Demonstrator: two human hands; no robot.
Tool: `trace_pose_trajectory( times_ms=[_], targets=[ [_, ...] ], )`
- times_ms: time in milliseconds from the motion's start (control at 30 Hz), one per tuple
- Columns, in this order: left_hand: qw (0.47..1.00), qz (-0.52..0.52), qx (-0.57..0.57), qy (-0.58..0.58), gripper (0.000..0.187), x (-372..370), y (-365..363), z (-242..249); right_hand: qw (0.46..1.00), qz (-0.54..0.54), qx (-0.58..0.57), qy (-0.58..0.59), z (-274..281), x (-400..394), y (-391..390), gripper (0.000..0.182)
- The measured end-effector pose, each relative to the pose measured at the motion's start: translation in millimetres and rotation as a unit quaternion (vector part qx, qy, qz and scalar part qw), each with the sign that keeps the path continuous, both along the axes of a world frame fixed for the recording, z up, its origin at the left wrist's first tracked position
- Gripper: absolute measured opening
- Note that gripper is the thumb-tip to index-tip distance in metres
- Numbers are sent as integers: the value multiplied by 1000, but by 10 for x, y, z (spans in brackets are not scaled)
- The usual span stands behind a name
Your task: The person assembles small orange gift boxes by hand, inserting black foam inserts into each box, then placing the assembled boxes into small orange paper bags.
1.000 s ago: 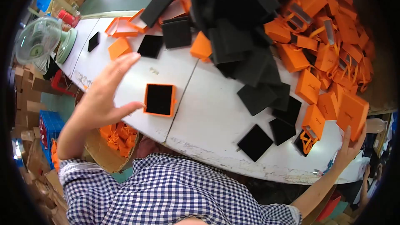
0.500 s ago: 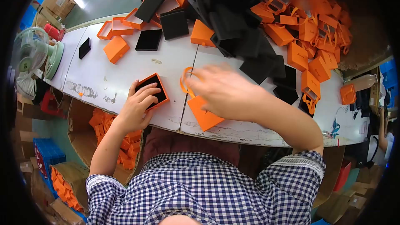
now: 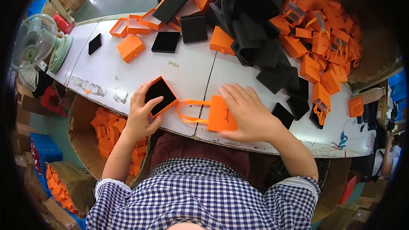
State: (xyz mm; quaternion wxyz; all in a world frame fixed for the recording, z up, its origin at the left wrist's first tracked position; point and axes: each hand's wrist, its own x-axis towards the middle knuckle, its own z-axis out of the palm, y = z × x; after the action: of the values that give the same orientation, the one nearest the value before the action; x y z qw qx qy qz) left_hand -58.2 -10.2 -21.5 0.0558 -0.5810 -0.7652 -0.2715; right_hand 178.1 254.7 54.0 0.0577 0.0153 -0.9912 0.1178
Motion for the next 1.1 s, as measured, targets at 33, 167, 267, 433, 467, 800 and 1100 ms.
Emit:
trace_pose_trajectory(
  times_ms=[33, 167, 267, 433, 467, 800, 1100],
  targets=[
    [1000, 4, 22, -20, 46, -5, -40, -35, 1000, -1, 0, -2, -34, -118, -46, 86],
    [996, -1, 58, -69, 51, -2, -90, -73, 997, -47, -47, -44, -360, -628, -249, 48],
    [992, -3, 65, -110, 64, -11, -111, -49, 991, -74, -111, 11, -466, -720, -270, 28],
    [995, -24, 21, -91, 77, -46, -184, -56, 806, -174, -560, 75, -201, -463, -229, 13],
    [997, -11, 0, -72, 79, -41, -188, -47, 821, -165, -545, 50, -143, -343, -123, 11],
    [926, -169, 81, -329, 102, 161, -23, 272, 942, -42, -328, -64, -206, 116, 55, 55],
    [925, -202, 1, -322, 117, 211, 52, 267, 945, 60, -320, -38, 19, -47, -105, 53]
  ],
)
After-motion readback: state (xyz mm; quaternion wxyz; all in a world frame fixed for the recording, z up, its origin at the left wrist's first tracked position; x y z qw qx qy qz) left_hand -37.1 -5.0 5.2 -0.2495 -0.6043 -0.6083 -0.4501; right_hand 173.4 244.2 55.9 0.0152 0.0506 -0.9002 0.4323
